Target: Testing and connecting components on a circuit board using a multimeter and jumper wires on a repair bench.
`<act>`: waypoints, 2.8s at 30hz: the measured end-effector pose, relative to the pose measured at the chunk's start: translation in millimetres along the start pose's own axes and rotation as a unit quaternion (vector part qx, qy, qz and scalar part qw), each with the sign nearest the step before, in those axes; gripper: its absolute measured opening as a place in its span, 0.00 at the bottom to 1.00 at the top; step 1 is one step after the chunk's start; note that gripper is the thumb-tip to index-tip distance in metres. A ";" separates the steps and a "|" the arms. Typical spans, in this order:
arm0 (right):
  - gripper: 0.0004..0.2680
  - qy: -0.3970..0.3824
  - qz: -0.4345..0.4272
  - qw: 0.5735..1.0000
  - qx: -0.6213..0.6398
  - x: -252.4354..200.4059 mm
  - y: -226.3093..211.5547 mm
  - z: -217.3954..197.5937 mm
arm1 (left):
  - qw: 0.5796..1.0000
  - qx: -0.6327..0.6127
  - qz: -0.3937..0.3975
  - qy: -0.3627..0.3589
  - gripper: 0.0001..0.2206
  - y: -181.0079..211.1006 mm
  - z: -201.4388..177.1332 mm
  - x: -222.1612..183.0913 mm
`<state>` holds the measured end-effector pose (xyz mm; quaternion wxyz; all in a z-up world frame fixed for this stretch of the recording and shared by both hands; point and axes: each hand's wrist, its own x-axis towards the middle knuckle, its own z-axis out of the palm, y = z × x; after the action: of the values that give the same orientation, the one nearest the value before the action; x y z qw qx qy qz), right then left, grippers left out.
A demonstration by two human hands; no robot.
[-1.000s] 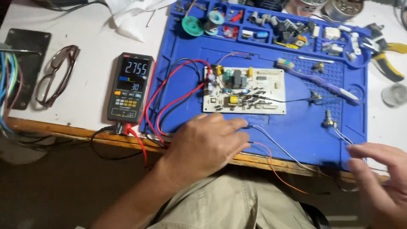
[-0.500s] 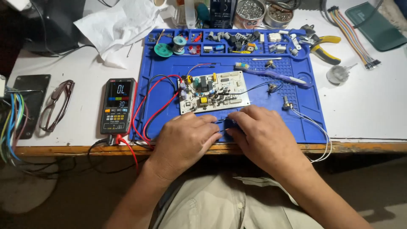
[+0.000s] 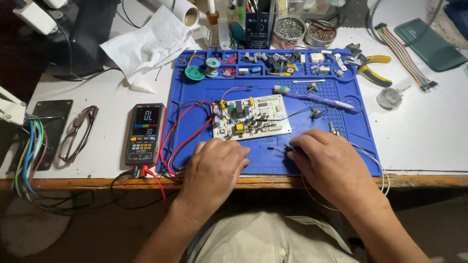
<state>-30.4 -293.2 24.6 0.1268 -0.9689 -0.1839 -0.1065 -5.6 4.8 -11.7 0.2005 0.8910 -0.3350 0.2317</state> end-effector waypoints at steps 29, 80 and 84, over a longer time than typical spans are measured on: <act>0.03 -0.041 -0.048 0.990 0.123 20.3 -19.5 -6.2 | 0.998 -0.058 -0.014 0.013 0.05 35.9 -9.2 33.6; 0.06 -0.031 0.117 0.991 0.063 56.1 -25.8 -2.9 | 0.981 -0.156 -0.099 0.055 0.10 31.0 18.5 35.3; 0.07 -0.027 0.111 0.992 0.060 57.0 -26.9 -2.5 | 0.981 -0.157 -0.101 0.060 0.11 31.7 19.4 34.9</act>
<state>10.7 -250.9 46.9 0.1911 -0.9765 -0.0843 -0.0538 1.3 -44.8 -2.0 0.3804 0.8620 -0.2627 0.2080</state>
